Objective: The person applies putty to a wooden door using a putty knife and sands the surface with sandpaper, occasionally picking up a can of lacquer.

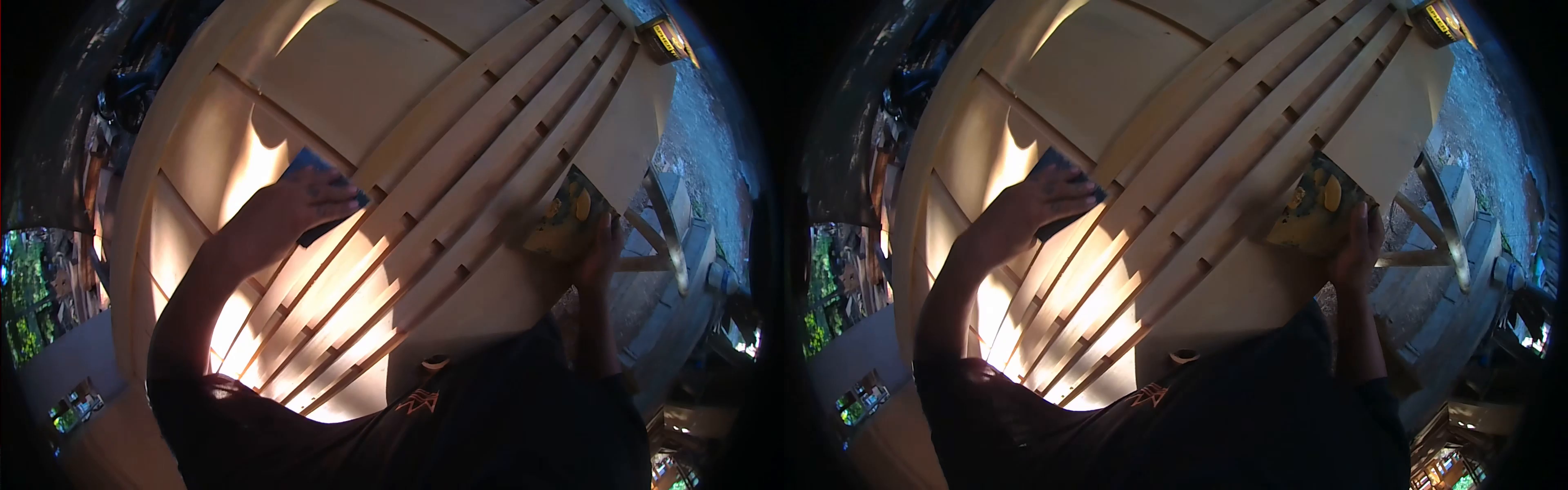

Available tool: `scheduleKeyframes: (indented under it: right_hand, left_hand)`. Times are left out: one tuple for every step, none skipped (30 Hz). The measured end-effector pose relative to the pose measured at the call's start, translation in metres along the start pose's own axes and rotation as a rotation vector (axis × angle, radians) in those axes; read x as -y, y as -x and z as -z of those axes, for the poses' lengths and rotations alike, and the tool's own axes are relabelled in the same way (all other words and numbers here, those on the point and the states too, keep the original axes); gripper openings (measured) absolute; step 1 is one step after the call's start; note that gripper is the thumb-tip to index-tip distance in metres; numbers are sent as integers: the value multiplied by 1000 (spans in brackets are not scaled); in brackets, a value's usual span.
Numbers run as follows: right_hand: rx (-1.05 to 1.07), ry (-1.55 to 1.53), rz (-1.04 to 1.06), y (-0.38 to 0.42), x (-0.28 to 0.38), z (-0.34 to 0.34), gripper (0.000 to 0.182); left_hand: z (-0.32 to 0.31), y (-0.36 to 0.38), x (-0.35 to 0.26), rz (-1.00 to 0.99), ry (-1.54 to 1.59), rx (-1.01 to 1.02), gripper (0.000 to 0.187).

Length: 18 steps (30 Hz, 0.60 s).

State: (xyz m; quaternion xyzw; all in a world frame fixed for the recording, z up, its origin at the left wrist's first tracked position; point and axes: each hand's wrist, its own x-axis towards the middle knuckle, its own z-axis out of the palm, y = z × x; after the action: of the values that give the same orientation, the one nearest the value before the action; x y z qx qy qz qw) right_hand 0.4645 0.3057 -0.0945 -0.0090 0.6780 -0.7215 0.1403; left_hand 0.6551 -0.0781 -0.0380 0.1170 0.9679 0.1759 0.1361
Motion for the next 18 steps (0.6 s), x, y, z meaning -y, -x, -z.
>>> scheduleKeyframes:
  right_hand:
    - [11,46,5,0,-1,1,36]
    - [23,93,15,-1,-2,5,36]
    - [34,142,28,-3,-2,7,36]
    - [56,12,16,-5,-4,5,36]
    - [62,-8,35,-7,-7,5,36]
    - [68,-26,51,-8,-10,8,36]
    - [72,-44,61,-7,-9,8,36]
    - [66,-25,63,-5,-5,5,36]
    - [86,14,87,-5,-2,3,37]
    - [107,52,111,-4,1,2,37]
    - [126,91,135,-3,3,1,37]
    - [119,55,117,-3,1,1,37]
    - [110,20,102,-4,-2,2,37]
    - [100,-10,87,-5,-4,4,37]
    - [85,8,100,-7,-3,5,36]
    - [70,26,109,-6,-4,5,36]
    - [52,41,112,-5,-4,5,35]
    - [70,136,154,-4,0,3,33]
  left_hand:
    - [0,12,-4,10,-20,19,53]
    - [3,24,-10,39,-56,47,38]
    - [13,27,-17,45,-63,108,37]
    - [25,29,-25,51,-70,163,37]
    - [31,28,-29,57,-79,213,36]
    - [33,22,-24,81,-123,266,38]
    - [34,9,-17,25,4,110,44]
    - [33,-11,-8,-80,-95,-17,52]
    - [36,-32,-2,-58,-163,-52,58]
    - [31,-58,12,-94,-152,-128,59]
    - [37,-81,16,-75,-76,-154,58]
    - [42,-98,18,-59,1,-180,57]
    - [41,-112,23,-60,42,-178,54]
    - [36,-124,27,-62,87,-176,51]
    - [32,-132,29,-64,133,-172,48]
    - [38,-128,21,-28,112,-101,51]
    - [43,-116,12,8,90,-23,53]
    - [45,-102,4,45,65,60,56]
